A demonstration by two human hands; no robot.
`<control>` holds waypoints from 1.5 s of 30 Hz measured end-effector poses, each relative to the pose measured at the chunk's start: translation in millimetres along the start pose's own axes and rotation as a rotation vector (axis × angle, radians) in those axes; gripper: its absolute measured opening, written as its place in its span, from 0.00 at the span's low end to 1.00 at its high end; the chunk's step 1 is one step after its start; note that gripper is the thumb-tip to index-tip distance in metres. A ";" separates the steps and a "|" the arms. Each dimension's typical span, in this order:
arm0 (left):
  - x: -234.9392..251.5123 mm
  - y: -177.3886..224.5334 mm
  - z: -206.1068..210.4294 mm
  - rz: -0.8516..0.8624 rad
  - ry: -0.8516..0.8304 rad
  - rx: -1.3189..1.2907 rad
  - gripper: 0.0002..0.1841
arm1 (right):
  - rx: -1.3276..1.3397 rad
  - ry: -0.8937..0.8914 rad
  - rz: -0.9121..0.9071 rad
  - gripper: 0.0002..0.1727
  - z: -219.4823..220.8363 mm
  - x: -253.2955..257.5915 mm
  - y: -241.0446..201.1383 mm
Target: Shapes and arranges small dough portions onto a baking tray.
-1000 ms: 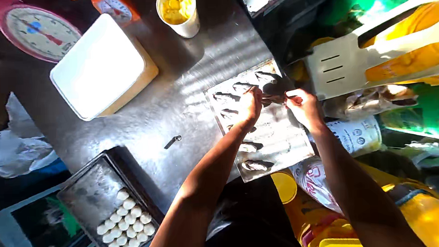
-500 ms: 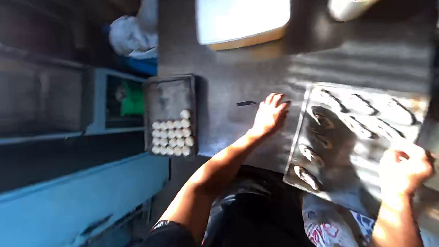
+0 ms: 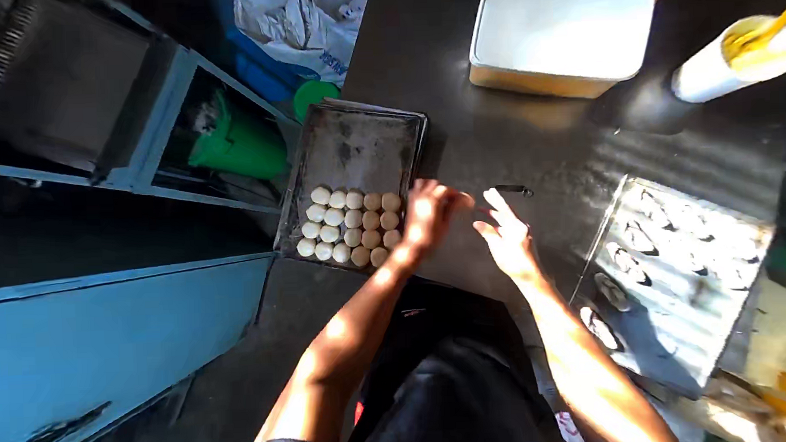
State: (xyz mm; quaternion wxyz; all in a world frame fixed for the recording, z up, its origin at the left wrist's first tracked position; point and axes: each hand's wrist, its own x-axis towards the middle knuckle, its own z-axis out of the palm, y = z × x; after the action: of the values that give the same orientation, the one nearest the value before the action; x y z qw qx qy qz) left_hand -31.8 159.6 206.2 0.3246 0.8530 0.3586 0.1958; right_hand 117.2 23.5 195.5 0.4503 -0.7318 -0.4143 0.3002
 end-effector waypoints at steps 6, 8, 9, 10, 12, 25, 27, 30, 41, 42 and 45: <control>-73.7 4.2 26.6 -0.019 0.081 -0.145 0.24 | -0.265 0.319 -0.350 0.08 -2.9 -9.7 -14.3; -98.8 -19.1 45.6 -0.079 -0.106 0.008 0.26 | -0.381 0.194 -0.303 0.14 11.0 -30.0 31.1; -110.8 -26.7 57.5 -0.084 -0.230 0.084 0.29 | -0.450 -0.001 -0.240 0.21 17.9 -46.9 61.8; -120.0 -31.1 68.4 -0.066 -0.327 0.151 0.31 | -0.497 -0.112 -0.225 0.25 23.0 -61.5 87.4; -122.9 -31.0 80.2 0.000 -0.428 0.250 0.31 | -0.541 -0.065 -0.235 0.24 25.4 -68.5 95.3; -136.2 -42.6 159.5 0.099 -0.476 0.354 0.40 | -0.834 -0.338 -0.197 0.37 8.5 -36.4 128.1; -130.5 -38.1 152.2 0.109 -0.469 0.315 0.40 | -0.724 -0.228 -0.175 0.27 2.6 -11.0 105.6; -116.5 -29.3 156.2 0.182 -0.489 0.264 0.37 | -0.614 -0.193 -0.166 0.19 16.1 26.7 96.9; -113.0 -63.2 181.3 0.335 -0.513 0.249 0.40 | -0.936 -0.380 -0.482 0.39 76.8 103.3 111.5; -114.3 -64.9 183.6 0.342 -0.490 0.244 0.40 | -0.927 -0.270 -0.522 0.37 82.6 112.9 113.9; -117.9 -67.4 188.1 0.331 -0.457 0.249 0.40 | -0.948 -0.104 -0.629 0.29 96.5 117.1 126.2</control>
State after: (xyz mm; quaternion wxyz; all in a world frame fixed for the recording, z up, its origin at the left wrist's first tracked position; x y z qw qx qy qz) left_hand -36.3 30.6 13.5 0.2534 0.9550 0.1540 0.0038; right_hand 137.0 134.0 33.3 0.1193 -0.6794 -0.7233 -0.0315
